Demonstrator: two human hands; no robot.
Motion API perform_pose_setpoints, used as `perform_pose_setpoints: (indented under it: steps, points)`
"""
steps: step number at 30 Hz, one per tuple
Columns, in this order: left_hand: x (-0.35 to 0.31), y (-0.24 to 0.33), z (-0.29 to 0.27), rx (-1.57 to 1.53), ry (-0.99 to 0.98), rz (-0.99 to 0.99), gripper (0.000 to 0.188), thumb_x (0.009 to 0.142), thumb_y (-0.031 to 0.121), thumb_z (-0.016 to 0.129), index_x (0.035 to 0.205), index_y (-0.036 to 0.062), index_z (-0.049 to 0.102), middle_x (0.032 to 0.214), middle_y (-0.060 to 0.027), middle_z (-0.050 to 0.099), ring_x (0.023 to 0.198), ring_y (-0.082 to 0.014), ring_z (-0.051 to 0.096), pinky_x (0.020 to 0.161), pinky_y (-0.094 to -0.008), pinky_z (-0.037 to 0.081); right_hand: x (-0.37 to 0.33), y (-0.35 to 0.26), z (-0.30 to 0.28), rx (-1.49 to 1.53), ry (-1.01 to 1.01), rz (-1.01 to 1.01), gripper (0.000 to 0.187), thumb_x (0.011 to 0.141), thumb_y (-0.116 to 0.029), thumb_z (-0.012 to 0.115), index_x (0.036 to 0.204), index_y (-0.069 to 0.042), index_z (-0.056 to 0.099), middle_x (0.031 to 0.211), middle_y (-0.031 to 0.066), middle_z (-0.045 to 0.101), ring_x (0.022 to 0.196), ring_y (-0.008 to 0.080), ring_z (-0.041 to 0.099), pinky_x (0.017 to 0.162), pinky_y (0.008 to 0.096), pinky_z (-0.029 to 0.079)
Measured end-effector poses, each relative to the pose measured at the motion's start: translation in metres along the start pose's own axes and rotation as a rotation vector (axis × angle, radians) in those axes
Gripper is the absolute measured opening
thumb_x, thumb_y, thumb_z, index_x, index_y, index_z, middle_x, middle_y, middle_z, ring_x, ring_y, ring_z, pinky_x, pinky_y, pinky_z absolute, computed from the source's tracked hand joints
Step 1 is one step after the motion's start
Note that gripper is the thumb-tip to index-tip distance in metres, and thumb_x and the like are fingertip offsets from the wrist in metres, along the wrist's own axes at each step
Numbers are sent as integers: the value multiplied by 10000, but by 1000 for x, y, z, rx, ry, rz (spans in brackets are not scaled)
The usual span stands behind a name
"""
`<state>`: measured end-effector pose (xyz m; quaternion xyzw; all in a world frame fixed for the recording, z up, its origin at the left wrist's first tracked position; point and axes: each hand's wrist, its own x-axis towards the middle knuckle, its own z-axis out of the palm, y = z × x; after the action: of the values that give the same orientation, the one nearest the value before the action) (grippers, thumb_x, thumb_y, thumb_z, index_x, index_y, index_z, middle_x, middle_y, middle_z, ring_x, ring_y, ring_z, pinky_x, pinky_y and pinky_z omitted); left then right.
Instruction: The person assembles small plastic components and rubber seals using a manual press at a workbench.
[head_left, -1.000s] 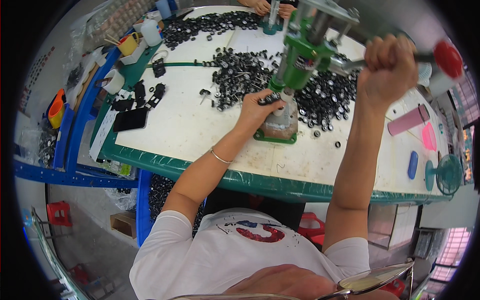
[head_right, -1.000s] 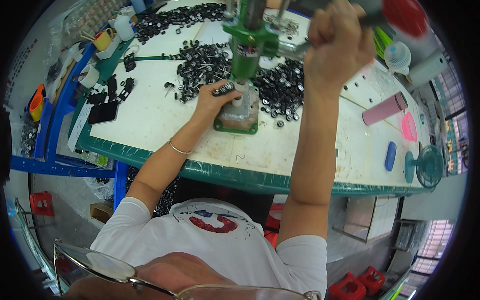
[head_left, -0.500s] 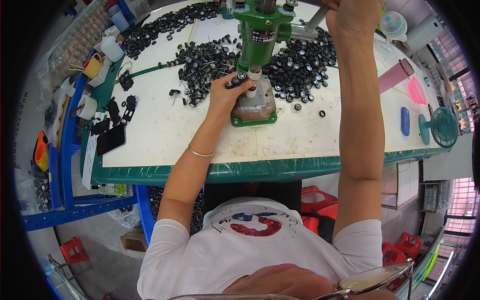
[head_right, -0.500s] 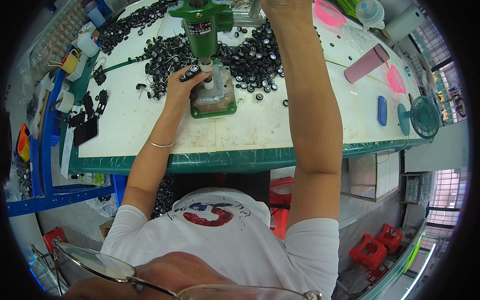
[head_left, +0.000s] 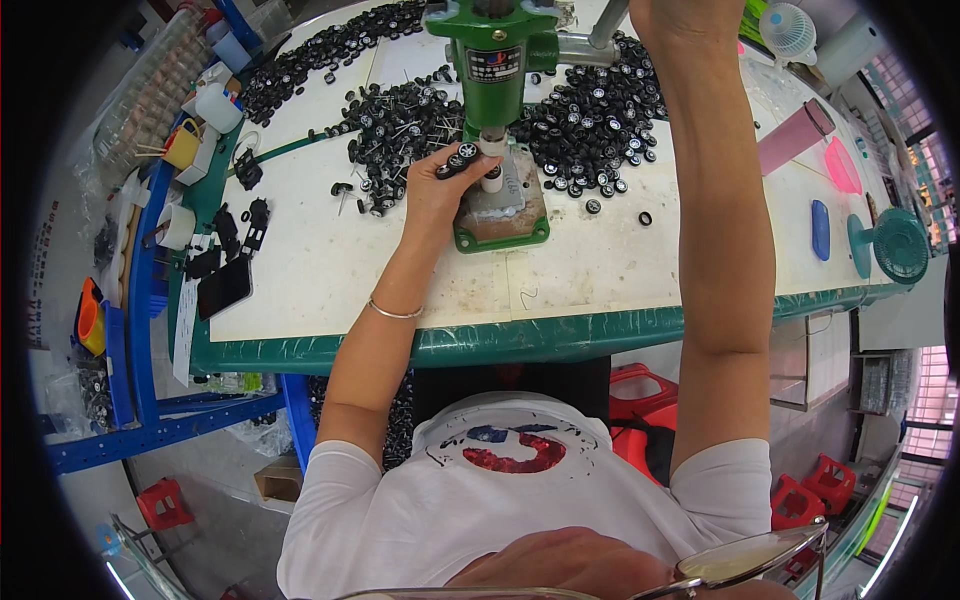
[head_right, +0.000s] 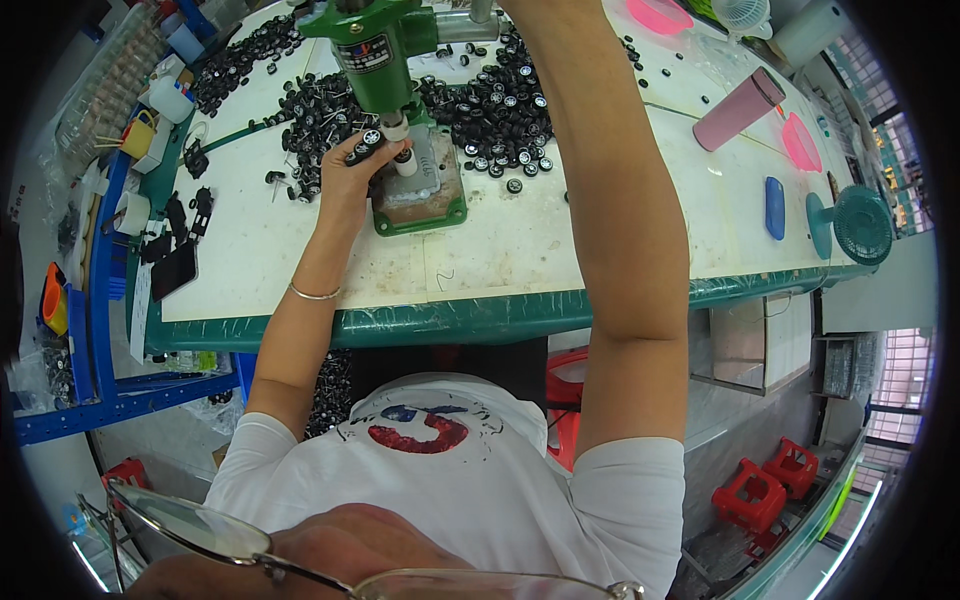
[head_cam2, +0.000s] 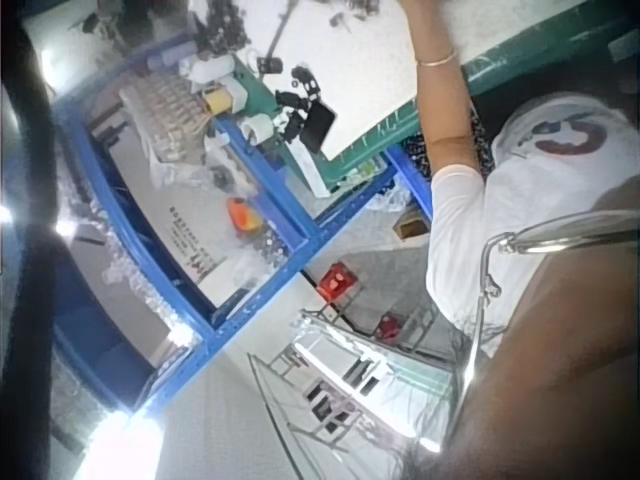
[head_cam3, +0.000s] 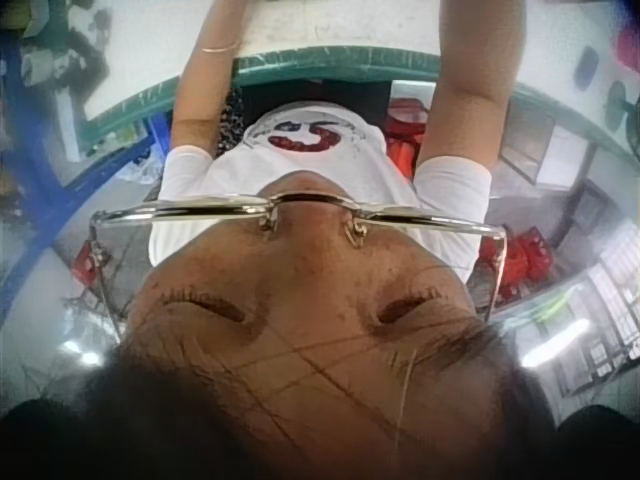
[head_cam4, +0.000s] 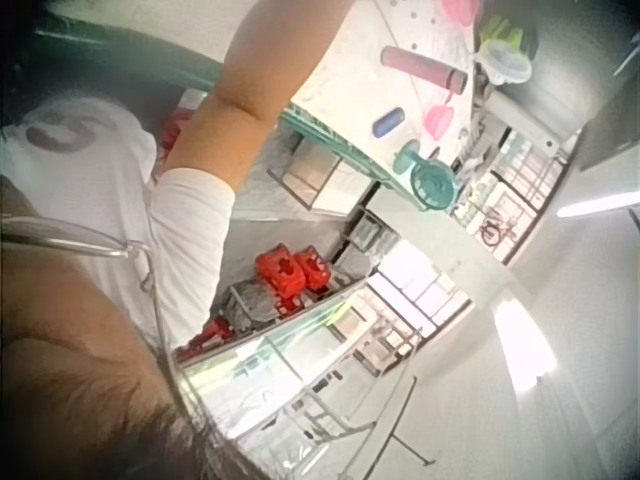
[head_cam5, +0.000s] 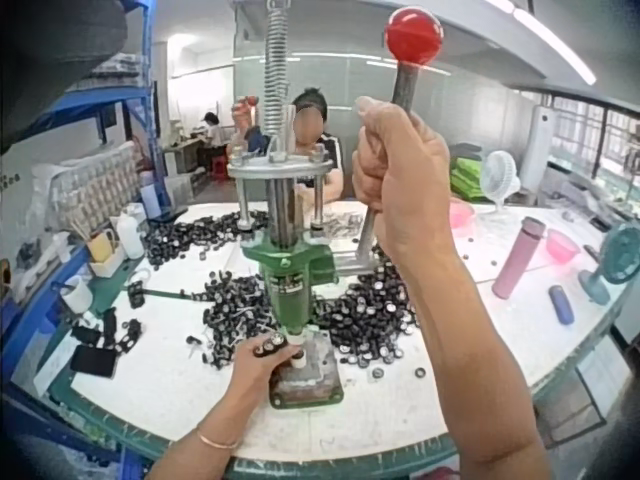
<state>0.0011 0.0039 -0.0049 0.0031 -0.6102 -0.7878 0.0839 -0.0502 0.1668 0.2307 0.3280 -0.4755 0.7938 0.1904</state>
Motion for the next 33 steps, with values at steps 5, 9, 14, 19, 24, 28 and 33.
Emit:
perform_pose_setpoints:
  steps: [5,9,14,19,24,28,33]
  points:
    - [-1,0,2,23,5,16,174,755,62,771,917,17,723,841,-18,697,728,-74,617,692,-226,492,2,-1,-1,12,-5,10,314,892,-174,567,631,-157,395,502,-75,305,373,35,235,352,224,169]
    - [0,-1,1,13,-23,53,118,792,37,729,907,22,708,858,-22,690,748,-80,622,705,-221,489,-2,2,1,17,47,-33,306,880,-172,585,627,-157,414,502,-74,314,376,33,236,353,223,172]
    - [5,-5,-7,-157,16,-66,141,817,26,707,958,26,703,881,-57,690,825,-112,647,749,-231,496,-16,7,-9,39,-38,-199,316,887,-165,585,607,-147,438,499,-72,315,383,27,231,356,224,172]
    - [1,-7,-8,-160,36,-37,187,818,27,707,1005,16,702,907,-64,694,832,-120,652,760,-234,498,-29,7,-12,8,-63,-363,320,900,-175,584,605,-127,471,492,-66,310,388,26,221,357,227,167]
    - [-4,0,-6,-113,69,-1,189,817,42,714,1004,13,708,911,-56,694,830,-113,643,774,-235,491,-30,7,-11,-198,-83,-473,355,907,-205,573,588,-125,440,483,-55,276,381,40,204,355,234,155]
    - [-6,3,-5,-59,87,-32,174,820,57,713,986,5,714,910,-39,694,826,-95,624,781,-234,484,-36,8,-1,-236,-6,-427,350,891,-194,543,591,-126,376,487,-41,250,394,56,181,372,249,148]
    - [-9,11,-4,-65,69,-60,194,820,65,711,1003,1,712,898,-32,694,814,-83,615,774,-225,481,-42,8,15,-308,119,-367,353,863,-175,492,594,-128,269,494,-18,207,415,84,144,399,273,137]
